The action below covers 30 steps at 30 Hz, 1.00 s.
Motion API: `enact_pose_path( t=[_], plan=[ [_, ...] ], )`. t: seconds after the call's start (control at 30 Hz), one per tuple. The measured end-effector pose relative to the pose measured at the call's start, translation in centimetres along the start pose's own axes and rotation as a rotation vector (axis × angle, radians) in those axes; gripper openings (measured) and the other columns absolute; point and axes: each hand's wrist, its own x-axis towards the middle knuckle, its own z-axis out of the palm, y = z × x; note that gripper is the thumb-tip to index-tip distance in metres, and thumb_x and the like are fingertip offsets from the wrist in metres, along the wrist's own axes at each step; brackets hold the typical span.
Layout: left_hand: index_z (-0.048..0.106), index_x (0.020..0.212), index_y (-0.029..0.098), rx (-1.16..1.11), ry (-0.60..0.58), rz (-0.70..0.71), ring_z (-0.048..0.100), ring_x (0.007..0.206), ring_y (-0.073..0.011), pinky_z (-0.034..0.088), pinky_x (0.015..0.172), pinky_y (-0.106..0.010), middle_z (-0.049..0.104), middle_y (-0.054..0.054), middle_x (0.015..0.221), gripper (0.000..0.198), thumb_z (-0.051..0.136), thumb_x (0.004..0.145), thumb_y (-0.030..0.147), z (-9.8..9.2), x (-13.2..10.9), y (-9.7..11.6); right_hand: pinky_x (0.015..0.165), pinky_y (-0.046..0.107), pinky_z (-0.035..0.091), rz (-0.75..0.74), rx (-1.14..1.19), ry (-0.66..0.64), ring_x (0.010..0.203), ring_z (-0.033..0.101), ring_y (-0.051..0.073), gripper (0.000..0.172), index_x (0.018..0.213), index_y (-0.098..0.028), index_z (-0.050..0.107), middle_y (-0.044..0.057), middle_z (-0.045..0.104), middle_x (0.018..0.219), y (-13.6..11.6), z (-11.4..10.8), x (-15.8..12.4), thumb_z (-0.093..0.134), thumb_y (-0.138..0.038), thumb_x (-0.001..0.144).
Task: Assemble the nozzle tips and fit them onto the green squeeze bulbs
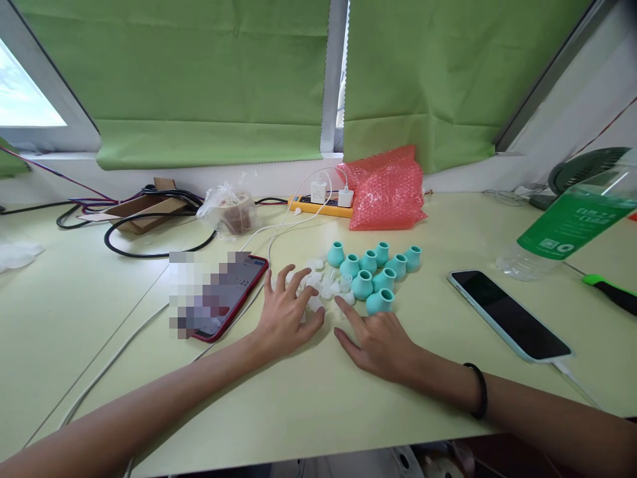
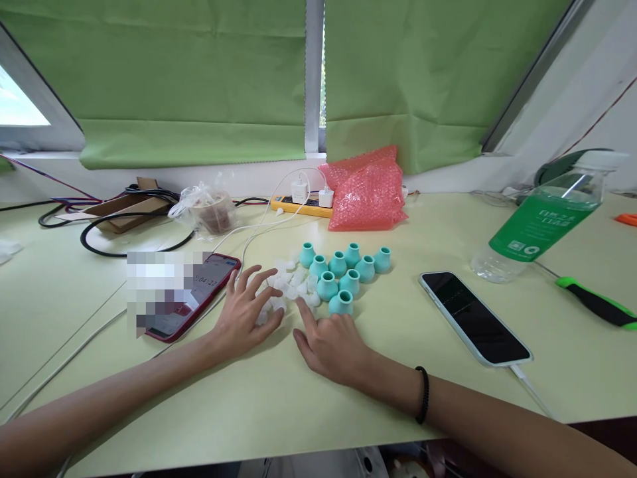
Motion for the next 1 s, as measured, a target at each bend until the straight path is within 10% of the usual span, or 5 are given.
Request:
enact_pose_path(
  t=[0.17, 0.47, 1.0],
  plan=[
    [0.043, 0.115, 0.026, 0.029, -0.046, 0.094, 0.020, 0.119, -0.0314, 0.019, 0.092, -0.057, 0.030, -0.008, 0.130, 0.040, 0.038, 0.078, 0.012, 0.4, 0.0, 0.0, 0.038, 0.025, 0.015, 0.066, -0.032, -0.093, 0.036, 0.050, 0.020, 0.041, 0.108, -0.008, 0.050, 0.007, 0.057, 0.043, -0.2, -0.4, 0.1, 0.041, -0.035, 0.079],
    [0.056, 0.093, 0.022, 0.134, -0.008, 0.079, 0.023, 0.117, -0.0337, 0.015, 0.092, -0.059, 0.037, -0.008, 0.124, 0.031, 0.042, 0.070, 0.007, 0.2, 0.0, 0.0, 0.044, 0.024, 0.022, -0.003, 0.205, -0.014, 0.052, 0.051, 0.015, 0.022, 0.070, -0.014, 0.054, 0.005, 0.057, 0.061, -0.2, -0.5, -0.1, 0.041, -0.029, 0.079],
    [0.061, 0.086, 0.026, 0.081, -0.024, 0.006, 0.028, 0.111, -0.0338, 0.021, 0.085, -0.058, 0.043, -0.004, 0.122, 0.019, 0.044, 0.081, 0.033, 1.3, 1.2, 0.1, 0.052, 0.025, 0.038, -0.160, 0.491, 0.066, 0.062, 0.052, 0.015, 0.018, 0.087, -0.013, 0.053, 0.006, 0.056, 0.072, -0.6, -0.4, -0.4, 0.044, -0.023, 0.076]
  ],
)
